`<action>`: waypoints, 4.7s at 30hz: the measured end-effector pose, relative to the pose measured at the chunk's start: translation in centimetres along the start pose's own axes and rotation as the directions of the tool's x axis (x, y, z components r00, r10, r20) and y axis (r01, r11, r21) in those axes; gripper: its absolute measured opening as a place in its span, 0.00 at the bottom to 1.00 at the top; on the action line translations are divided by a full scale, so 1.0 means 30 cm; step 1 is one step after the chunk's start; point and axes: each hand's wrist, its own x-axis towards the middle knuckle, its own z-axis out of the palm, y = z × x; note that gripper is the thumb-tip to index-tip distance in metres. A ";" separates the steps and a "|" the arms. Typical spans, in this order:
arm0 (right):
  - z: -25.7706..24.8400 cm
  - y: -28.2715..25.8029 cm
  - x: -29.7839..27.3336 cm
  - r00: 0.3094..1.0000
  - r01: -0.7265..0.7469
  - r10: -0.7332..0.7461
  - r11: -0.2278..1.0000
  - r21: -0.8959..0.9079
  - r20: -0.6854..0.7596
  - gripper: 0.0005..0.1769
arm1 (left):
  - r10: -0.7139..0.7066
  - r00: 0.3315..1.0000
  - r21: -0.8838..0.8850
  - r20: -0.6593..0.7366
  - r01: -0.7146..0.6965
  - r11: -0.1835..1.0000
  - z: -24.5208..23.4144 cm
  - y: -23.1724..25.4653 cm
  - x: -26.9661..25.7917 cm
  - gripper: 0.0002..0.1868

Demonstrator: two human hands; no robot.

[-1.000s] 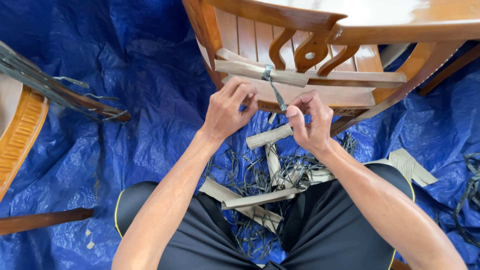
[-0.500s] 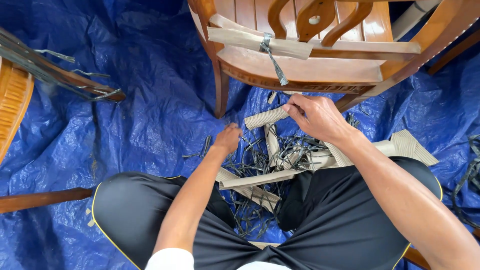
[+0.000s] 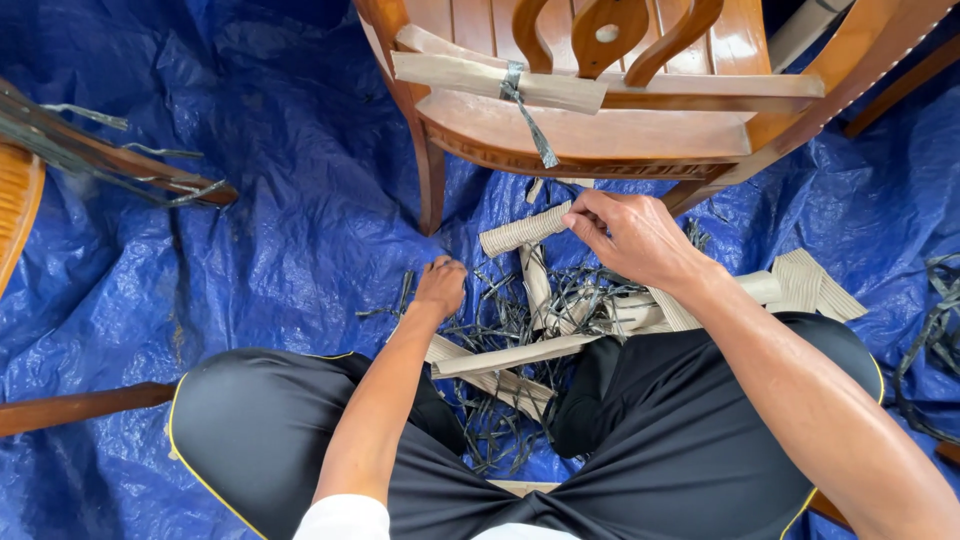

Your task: Protect wooden furniture parts by wrapping them in cardboard strips and securing them with plastic ties.

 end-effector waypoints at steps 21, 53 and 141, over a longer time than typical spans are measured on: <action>0.013 -0.002 0.016 1.000 0.028 -0.028 0.999 0.022 0.001 0.11 | 0.275 0.961 0.139 0.017 -0.275 0.952 -0.024 0.144 0.025 0.07; 0.326 -0.261 0.184 0.743 -0.280 0.642 0.039 0.959 0.191 0.12 | -0.297 0.878 -0.893 -0.374 -0.256 0.369 -1.142 0.279 -0.060 0.22; -0.011 -0.443 0.674 0.733 0.118 0.647 0.184 0.976 -0.211 0.09 | 0.024 0.308 -0.202 -0.951 -0.679 0.705 -1.127 0.274 -0.078 0.07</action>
